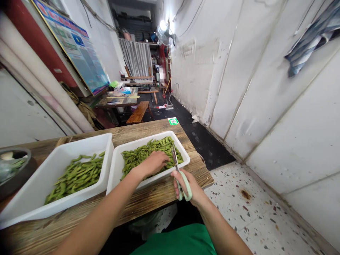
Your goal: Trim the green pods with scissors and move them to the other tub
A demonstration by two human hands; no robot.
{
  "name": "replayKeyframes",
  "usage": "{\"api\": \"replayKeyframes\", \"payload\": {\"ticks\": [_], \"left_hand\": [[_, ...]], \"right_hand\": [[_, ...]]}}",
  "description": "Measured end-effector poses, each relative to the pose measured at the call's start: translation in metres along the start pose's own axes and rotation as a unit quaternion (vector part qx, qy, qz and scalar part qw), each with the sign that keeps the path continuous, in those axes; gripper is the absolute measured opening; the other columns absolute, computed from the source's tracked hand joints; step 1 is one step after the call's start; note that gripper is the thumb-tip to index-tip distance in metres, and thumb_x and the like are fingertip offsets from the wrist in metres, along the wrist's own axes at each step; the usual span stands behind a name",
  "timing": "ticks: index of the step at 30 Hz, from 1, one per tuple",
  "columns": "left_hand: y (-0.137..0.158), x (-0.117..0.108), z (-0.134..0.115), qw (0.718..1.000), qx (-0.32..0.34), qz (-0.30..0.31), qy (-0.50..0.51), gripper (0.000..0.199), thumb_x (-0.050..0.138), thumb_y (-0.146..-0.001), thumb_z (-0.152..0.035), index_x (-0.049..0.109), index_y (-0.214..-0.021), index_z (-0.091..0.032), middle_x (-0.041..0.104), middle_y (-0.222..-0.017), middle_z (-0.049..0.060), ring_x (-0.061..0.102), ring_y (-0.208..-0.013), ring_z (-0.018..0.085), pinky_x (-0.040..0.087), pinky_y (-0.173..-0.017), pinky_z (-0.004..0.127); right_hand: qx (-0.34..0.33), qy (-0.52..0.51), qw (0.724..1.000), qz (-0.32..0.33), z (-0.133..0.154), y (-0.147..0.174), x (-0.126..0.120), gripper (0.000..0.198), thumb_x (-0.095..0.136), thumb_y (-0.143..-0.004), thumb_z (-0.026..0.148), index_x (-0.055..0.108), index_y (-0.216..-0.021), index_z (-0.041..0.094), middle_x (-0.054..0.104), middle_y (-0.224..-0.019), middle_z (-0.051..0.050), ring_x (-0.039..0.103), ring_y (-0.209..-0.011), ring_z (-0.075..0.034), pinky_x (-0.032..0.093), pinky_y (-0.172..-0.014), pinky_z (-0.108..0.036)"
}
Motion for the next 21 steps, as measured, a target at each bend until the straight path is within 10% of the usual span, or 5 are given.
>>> {"api": "replayKeyframes", "payload": {"ticks": [11,21], "left_hand": [[0.054,-0.022,0.034,0.930,-0.235,-0.084,0.270,0.025,0.070,-0.062,-0.038,0.073,-0.074,-0.016,0.065,-0.061,0.001,0.050,-0.053,0.013,0.038,-0.055,0.024],[0.067,-0.012,0.031,0.878,-0.264,-0.056,0.395,0.027,0.073,-0.060,-0.036,0.071,-0.074,-0.013,0.065,-0.065,0.004,0.046,-0.048,0.009,0.036,-0.047,0.021]], "right_hand": [[0.002,0.188,0.977,0.098,-0.001,-0.004,0.023,0.044,0.051,-0.077,0.061,0.046,-0.072,0.017,0.046,-0.053,0.006,0.046,-0.037,-0.006,0.040,-0.035,-0.017],[0.005,0.167,0.980,0.111,0.003,-0.004,0.034,0.044,0.057,-0.074,0.059,0.042,-0.066,0.018,0.041,-0.047,0.008,0.041,-0.030,-0.005,0.036,-0.027,-0.015]]}}
Point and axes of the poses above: each hand's wrist, its own y-axis away from the middle knuckle, its own x-axis out of the palm, z = x × y, the point moved 6 cm from there along -y, towards the middle knuckle
